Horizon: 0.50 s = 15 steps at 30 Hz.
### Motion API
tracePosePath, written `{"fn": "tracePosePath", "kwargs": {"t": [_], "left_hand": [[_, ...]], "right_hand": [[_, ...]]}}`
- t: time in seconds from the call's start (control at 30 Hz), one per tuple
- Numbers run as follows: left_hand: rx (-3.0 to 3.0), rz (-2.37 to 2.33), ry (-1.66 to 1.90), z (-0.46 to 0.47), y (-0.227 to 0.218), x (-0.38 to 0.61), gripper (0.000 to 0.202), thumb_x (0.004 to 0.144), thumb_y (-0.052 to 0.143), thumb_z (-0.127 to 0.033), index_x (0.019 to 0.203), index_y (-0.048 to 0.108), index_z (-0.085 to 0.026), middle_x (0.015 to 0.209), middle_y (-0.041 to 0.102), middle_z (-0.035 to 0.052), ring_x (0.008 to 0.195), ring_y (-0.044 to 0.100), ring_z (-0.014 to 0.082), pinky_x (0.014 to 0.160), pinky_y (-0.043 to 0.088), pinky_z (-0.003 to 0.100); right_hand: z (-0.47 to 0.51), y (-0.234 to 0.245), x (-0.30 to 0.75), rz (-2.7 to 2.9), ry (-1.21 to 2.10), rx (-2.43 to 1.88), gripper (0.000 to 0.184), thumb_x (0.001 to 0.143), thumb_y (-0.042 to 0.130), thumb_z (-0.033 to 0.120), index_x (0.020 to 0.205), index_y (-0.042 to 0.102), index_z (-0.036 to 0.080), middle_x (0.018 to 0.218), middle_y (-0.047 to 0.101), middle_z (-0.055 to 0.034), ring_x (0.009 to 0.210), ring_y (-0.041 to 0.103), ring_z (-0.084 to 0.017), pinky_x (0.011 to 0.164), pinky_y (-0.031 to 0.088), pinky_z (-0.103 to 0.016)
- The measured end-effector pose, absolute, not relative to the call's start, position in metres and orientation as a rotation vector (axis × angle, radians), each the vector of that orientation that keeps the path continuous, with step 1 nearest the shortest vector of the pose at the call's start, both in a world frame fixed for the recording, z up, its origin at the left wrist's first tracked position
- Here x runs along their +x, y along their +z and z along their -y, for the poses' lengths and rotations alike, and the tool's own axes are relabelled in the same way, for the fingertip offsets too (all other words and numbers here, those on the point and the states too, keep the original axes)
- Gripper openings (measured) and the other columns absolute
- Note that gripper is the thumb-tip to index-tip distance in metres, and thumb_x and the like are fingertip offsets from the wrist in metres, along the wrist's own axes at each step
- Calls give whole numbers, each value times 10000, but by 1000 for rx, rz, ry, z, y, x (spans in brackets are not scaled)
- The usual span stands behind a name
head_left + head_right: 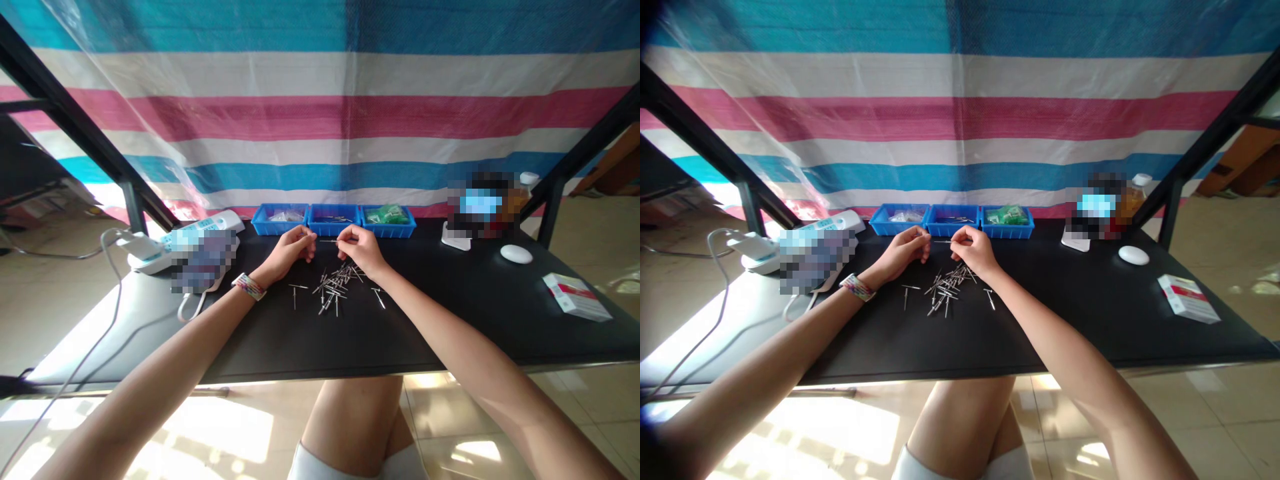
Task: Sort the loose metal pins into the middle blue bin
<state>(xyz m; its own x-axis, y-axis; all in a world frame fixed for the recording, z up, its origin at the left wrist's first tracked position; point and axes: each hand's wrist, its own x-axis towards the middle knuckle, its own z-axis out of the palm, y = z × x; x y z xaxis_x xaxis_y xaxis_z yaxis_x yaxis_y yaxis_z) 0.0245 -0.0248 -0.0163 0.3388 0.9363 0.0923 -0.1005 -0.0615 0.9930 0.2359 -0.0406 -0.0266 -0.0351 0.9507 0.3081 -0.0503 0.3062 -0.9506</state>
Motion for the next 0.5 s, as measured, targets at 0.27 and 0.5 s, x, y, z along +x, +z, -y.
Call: {"fn": "tracePosePath", "kwargs": {"t": [0.27, 0.5], "left_hand": [[1385, -733, 1025, 24, -19, 24, 426, 925, 748, -524, 808, 490, -206, 622, 498, -58, 568, 550, 106, 580, 476, 234], [1367, -740, 1011, 22, -21, 25, 554, 997, 600, -635, 679, 455, -204, 574, 446, -32, 542, 541, 120, 572, 462, 250]], "right_hand": [[29, -11, 241, 1319, 644, -1032, 114, 773, 695, 298, 775, 607, 226, 719, 650, 20, 553, 616, -142, 554, 486, -278], [-1, 0, 242, 1456, 328, -1209, 34, 799, 645, 185, 787, 644, 216, 785, 721, -10, 607, 597, -166, 690, 494, -319]]}}
